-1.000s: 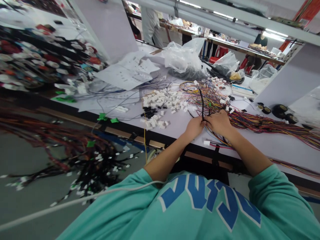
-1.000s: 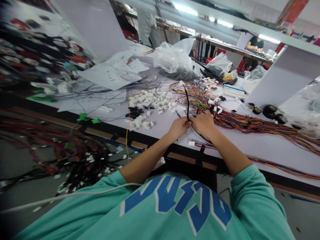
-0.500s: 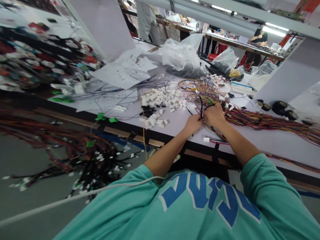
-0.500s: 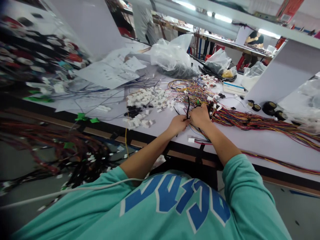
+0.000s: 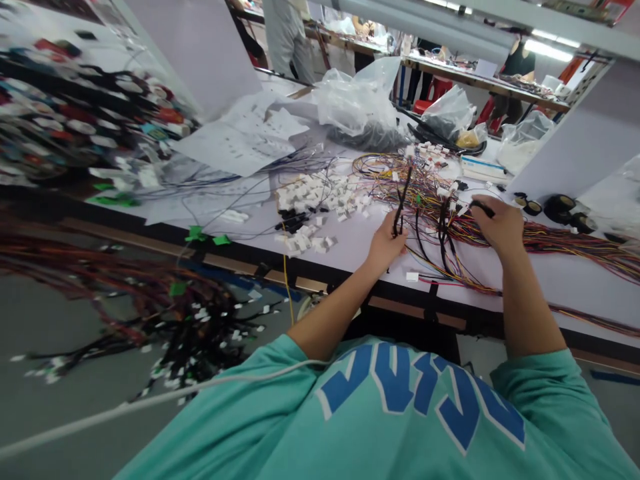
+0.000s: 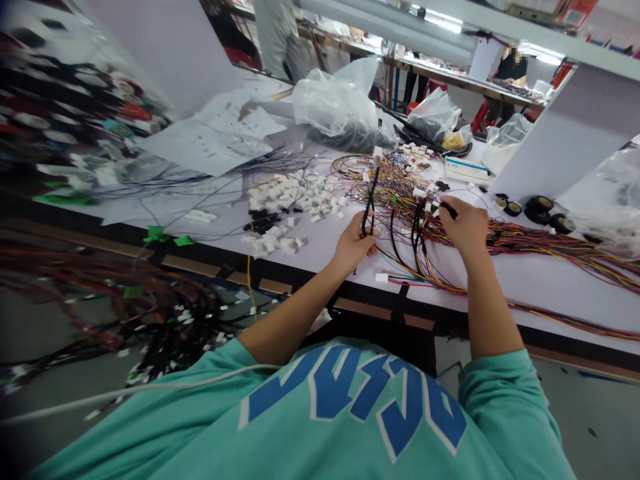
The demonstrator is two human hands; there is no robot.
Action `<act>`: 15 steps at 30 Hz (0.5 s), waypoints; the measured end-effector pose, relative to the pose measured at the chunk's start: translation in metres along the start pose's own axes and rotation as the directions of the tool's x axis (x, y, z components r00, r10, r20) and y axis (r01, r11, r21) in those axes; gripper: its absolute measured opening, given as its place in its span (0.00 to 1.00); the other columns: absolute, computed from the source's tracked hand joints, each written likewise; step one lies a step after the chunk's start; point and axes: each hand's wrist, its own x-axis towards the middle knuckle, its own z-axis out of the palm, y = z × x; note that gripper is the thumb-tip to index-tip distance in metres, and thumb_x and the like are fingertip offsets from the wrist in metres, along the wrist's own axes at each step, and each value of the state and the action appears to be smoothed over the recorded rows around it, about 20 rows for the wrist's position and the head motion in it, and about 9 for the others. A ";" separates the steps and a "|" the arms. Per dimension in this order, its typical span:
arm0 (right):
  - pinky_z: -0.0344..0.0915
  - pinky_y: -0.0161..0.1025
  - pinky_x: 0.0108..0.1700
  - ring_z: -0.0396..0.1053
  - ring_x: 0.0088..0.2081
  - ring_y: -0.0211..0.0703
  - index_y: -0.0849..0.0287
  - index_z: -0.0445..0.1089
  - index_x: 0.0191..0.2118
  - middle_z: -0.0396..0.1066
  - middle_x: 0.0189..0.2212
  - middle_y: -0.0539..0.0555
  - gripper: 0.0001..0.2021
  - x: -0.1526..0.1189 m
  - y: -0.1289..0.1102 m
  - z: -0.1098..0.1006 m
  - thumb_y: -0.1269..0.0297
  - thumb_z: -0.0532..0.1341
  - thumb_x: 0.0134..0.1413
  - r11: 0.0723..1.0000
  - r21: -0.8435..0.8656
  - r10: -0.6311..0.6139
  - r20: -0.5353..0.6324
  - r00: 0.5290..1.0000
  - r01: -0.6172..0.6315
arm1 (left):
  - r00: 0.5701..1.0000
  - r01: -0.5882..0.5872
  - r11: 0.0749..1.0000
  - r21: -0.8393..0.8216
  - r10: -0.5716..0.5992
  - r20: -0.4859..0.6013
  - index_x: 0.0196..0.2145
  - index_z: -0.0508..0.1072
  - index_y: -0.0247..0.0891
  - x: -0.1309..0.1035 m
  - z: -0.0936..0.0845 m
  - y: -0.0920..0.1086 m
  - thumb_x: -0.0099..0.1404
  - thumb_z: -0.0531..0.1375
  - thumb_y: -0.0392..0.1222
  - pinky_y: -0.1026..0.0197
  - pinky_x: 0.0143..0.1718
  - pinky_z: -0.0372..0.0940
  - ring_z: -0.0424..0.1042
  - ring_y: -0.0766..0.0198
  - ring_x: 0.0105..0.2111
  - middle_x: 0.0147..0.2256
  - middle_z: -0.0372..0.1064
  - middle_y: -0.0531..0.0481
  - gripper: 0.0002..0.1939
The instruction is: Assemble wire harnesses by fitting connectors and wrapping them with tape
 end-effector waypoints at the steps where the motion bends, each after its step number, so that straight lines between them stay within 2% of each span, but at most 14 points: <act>1: 0.60 0.50 0.47 0.70 0.42 0.52 0.55 0.71 0.45 0.75 0.36 0.56 0.18 -0.006 0.010 -0.002 0.60 0.53 0.50 0.995 -0.078 0.068 0.019 0.998 -0.066 | 1.000 0.021 0.997 -0.077 -0.021 -0.003 0.52 0.57 0.41 0.000 0.000 0.001 0.47 0.54 0.27 0.69 0.17 0.56 0.63 0.73 0.13 0.24 0.68 0.59 0.32; 4: 0.57 0.53 0.47 0.69 0.42 0.56 0.60 0.65 0.52 0.74 0.37 0.61 0.22 -0.020 0.038 -0.002 0.61 0.53 0.50 0.932 -0.291 0.242 0.062 0.968 -0.214 | 0.995 0.094 0.967 -0.236 -0.094 0.010 0.49 0.55 0.37 0.001 -0.003 0.003 0.47 0.55 0.27 0.69 0.15 0.56 0.63 0.73 0.13 0.27 0.70 0.57 0.30; 6: 0.56 0.54 0.47 0.69 0.42 0.57 0.63 0.62 0.54 0.73 0.38 0.64 0.24 -0.028 0.053 0.002 0.61 0.53 0.51 0.890 -0.386 0.305 0.106 0.947 -0.243 | 0.992 0.128 0.958 -0.256 -0.125 0.029 0.41 0.59 0.34 0.001 -0.006 0.005 0.47 0.57 0.28 0.69 0.15 0.55 0.63 0.73 0.13 0.22 0.68 0.57 0.21; 8: 0.57 0.53 0.46 0.68 0.43 0.58 0.65 0.62 0.53 0.72 0.38 0.66 0.23 -0.033 0.061 0.005 0.61 0.53 0.51 0.868 -0.439 0.330 0.160 0.930 -0.233 | 0.993 0.115 0.969 -0.217 -0.112 0.028 0.33 0.61 0.34 0.001 -0.007 0.006 0.46 0.57 0.28 0.70 0.15 0.55 0.62 0.73 0.13 0.17 0.65 0.59 0.14; 10: 0.57 0.54 0.45 0.67 0.44 0.60 0.66 0.64 0.50 0.71 0.40 0.67 0.21 -0.036 0.062 0.006 0.63 0.53 0.51 0.864 -0.458 0.317 0.175 0.932 -0.208 | 0.998 0.061 0.985 -0.159 -0.062 0.001 0.28 0.60 0.35 0.001 -0.007 0.007 0.46 0.58 0.28 0.70 0.14 0.56 0.61 0.73 0.12 0.13 0.61 0.61 0.11; 12: 0.57 0.56 0.45 0.65 0.47 0.62 0.66 0.67 0.47 0.69 0.43 0.69 0.18 -0.036 0.057 0.005 0.65 0.53 0.49 0.872 -0.447 0.278 0.120 0.953 -0.198 | 1.000 0.017 0.991 -0.134 -0.019 -0.014 0.26 0.60 0.36 0.001 -0.006 0.009 0.46 0.58 0.29 0.71 0.14 0.56 0.61 0.73 0.11 0.12 0.60 0.62 0.09; 14: 0.57 0.56 0.47 0.63 0.49 0.61 0.65 0.69 0.43 0.68 0.45 0.68 0.16 -0.036 0.044 0.004 0.67 0.52 0.49 0.926 -0.337 0.203 0.060 0.977 -0.171 | 1.000 0.010 0.987 -0.162 -0.011 -0.007 0.25 0.60 0.36 0.000 -0.006 0.012 0.47 0.59 0.30 0.71 0.13 0.56 0.61 0.73 0.11 0.12 0.60 0.62 0.09; 15: 0.58 0.54 0.48 0.64 0.48 0.58 0.64 0.69 0.42 0.69 0.44 0.67 0.15 -0.036 0.034 0.005 0.67 0.51 0.50 0.965 -0.229 0.146 0.051 0.988 -0.130 | 1.000 0.017 0.982 -0.188 -0.017 0.005 0.25 0.60 0.36 0.000 -0.007 0.014 0.47 0.59 0.32 0.70 0.13 0.57 0.61 0.72 0.11 0.12 0.60 0.61 0.09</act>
